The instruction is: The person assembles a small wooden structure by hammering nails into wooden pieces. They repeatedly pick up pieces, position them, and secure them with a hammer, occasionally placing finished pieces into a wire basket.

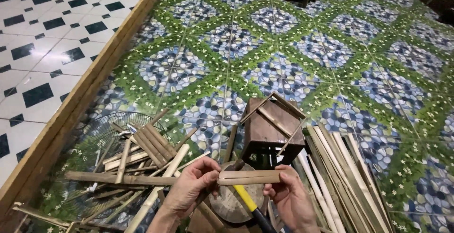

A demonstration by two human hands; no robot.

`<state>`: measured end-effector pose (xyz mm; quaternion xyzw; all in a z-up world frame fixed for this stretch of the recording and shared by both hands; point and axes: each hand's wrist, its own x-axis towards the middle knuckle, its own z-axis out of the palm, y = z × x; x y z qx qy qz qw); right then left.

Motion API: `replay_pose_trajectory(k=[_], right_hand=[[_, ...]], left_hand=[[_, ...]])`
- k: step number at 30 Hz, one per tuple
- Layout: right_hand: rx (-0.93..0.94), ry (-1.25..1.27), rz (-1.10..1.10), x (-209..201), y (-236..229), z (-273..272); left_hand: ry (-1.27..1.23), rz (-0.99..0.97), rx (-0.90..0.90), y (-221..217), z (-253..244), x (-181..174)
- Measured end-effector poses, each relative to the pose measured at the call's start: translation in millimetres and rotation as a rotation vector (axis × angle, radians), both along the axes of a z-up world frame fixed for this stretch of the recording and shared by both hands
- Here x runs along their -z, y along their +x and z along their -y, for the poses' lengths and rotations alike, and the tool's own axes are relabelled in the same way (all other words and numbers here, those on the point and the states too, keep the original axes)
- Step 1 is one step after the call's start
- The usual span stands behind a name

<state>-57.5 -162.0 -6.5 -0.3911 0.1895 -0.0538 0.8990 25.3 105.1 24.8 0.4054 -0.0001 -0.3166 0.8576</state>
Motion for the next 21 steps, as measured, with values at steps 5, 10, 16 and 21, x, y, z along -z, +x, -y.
replay_pose_trajectory(k=[5, 10, 16, 21], right_hand=[[0.022, 0.026, 0.010, -1.9, 0.0, 1.6], [0.040, 0.077, 0.072, -4.2, 0.8, 4.4], [0.030, 0.057, 0.090, -4.5, 2.9, 9.4], [-0.012, 0.080, 0.126, 2.5, 3.2, 12.8]], left_hand=[[0.011, 0.031, -0.032, 1.3, -1.7, 3.2], [0.086, 0.110, 0.002, -1.3, -2.0, -14.0], [0.346, 0.097, -0.033, -9.8, 6.7, -52.0], [0.385, 0.188, -0.056, -8.5, 8.1, -43.5]])
